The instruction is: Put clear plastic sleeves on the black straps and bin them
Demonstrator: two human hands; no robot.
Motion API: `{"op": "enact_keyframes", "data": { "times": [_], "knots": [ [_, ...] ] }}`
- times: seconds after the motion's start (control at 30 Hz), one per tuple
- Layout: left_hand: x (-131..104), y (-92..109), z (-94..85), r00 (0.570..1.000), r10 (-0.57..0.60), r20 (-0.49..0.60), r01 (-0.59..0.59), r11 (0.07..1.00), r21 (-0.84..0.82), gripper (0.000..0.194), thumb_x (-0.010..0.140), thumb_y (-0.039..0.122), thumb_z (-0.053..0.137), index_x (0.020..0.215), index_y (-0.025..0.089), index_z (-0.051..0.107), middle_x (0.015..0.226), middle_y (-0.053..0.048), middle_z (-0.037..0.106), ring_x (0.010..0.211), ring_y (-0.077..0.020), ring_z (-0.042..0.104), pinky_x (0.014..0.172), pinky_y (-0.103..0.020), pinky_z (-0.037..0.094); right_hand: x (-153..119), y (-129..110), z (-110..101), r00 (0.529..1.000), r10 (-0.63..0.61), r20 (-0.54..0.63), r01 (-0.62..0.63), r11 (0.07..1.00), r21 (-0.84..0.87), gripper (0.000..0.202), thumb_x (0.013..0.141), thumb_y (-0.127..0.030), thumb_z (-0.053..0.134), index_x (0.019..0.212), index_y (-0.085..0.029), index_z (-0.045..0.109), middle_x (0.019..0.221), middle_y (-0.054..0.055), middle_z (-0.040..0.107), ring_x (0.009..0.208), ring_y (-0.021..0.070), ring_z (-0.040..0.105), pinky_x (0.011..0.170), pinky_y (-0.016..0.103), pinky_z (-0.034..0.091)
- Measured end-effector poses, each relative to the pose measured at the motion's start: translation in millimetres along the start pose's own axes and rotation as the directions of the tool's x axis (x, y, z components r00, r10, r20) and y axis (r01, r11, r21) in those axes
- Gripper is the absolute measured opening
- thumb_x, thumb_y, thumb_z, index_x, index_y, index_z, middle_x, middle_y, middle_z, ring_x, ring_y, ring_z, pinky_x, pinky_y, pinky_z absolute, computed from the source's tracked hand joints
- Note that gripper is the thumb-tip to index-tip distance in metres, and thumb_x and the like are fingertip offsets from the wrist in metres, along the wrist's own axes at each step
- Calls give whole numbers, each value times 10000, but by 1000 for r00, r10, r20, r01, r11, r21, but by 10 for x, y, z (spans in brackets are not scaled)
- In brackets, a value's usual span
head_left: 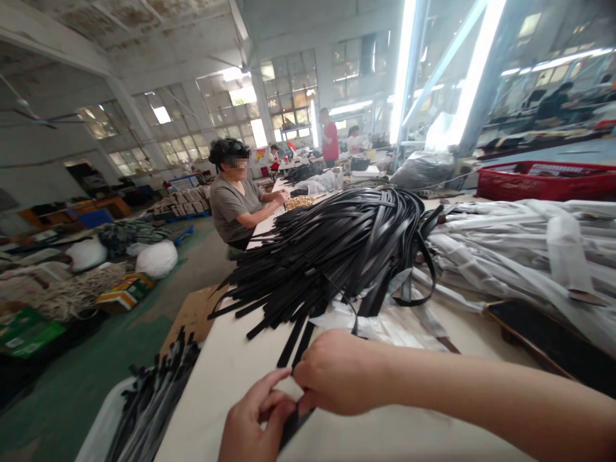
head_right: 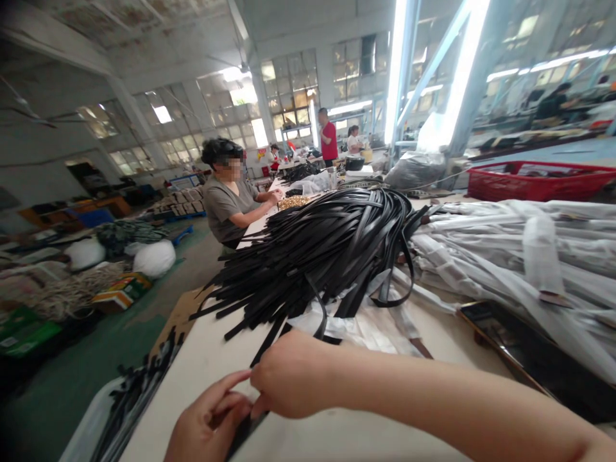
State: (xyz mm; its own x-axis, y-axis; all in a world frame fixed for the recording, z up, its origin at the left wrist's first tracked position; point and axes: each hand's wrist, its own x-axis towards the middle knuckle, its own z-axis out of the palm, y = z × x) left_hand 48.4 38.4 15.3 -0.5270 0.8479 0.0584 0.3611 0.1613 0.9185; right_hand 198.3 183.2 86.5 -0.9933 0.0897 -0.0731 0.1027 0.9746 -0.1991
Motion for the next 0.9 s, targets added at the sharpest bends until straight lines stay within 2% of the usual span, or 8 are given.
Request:
{"op": "enact_keyframes", "data": {
  "times": [0.1, 0.17, 0.27, 0.37, 0.53, 0.7, 0.8, 0.9],
  "knots": [
    [63, 24, -132, 998, -62, -33, 64, 996, 62, 388, 742, 383, 642, 1053, 158, 703, 609, 27, 711, 629, -171, 653, 651, -215, 500, -47, 145, -24, 999, 49, -2, -49, 997, 53, 401, 904, -526, 563, 980, -160, 706, 816, 91, 738, 680, 218, 655, 510, 276, 307],
    [92, -14, -263, 995, -97, -35, 101, 988, 120, 421, 736, 382, 653, 1079, 139, 689, 627, 22, 725, 631, -170, 659, 647, -217, 491, -137, 352, -53, 999, 41, 35, -46, 988, 149, 368, 904, -478, 566, 1047, -162, 689, 845, 81, 734, 657, 193, 633, 518, 260, 327],
    [124, -64, -308, 995, -104, 5, 102, 988, 119, 409, 750, 363, 640, 1081, 126, 680, 636, 17, 728, 646, -171, 663, 669, -222, 486, -192, 540, -105, 996, -34, 88, 15, 978, 206, 278, 932, -369, 529, 960, -162, 713, 839, 65, 730, 631, 151, 595, 540, 241, 343],
    [170, -26, -161, 997, -71, 29, 69, 995, 75, 384, 767, 352, 625, 1078, 135, 679, 635, 17, 718, 648, -175, 650, 675, -237, 481, -75, 429, -144, 997, -16, 72, 8, 993, 114, 253, 911, -348, 554, 888, -172, 735, 828, 63, 737, 645, 156, 600, 536, 251, 314],
    [227, 136, -20, 993, -66, 102, 69, 997, -26, 443, 739, 402, 671, 1101, 147, 661, 682, -10, 748, 672, -192, 657, 639, -242, 472, 130, 212, -199, 996, -21, 85, 19, 1000, 22, 343, 862, -486, 595, 924, -183, 742, 816, 71, 740, 655, 183, 618, 503, 259, 270],
    [218, 133, -192, 992, -92, -91, 90, 995, -31, 445, 676, 420, 706, 1041, 167, 681, 609, 17, 721, 606, -176, 629, 598, -224, 457, -65, 703, -336, 997, 11, -73, 3, 982, 189, 366, 806, -499, 666, 857, -142, 725, 754, 51, 693, 631, 147, 561, 564, 238, 356],
    [233, 77, -215, 991, -92, -101, 89, 995, -40, 462, 660, 434, 710, 1035, 167, 677, 606, 18, 726, 596, -174, 629, 587, -217, 454, -213, 1015, -422, 988, -10, -152, 77, 895, 440, 380, 829, -464, 634, 843, -91, 702, 726, 36, 638, 637, 128, 527, 589, 220, 399],
    [258, 49, -150, 991, -89, -98, 85, 995, -50, 479, 658, 446, 712, 1045, 167, 673, 614, 19, 733, 619, -174, 648, 622, -210, 464, -321, 1131, -481, 988, -17, -155, 101, 828, 552, 426, 856, -474, 589, 852, -62, 697, 716, 35, 626, 630, 122, 528, 584, 212, 418]
  ]
}}
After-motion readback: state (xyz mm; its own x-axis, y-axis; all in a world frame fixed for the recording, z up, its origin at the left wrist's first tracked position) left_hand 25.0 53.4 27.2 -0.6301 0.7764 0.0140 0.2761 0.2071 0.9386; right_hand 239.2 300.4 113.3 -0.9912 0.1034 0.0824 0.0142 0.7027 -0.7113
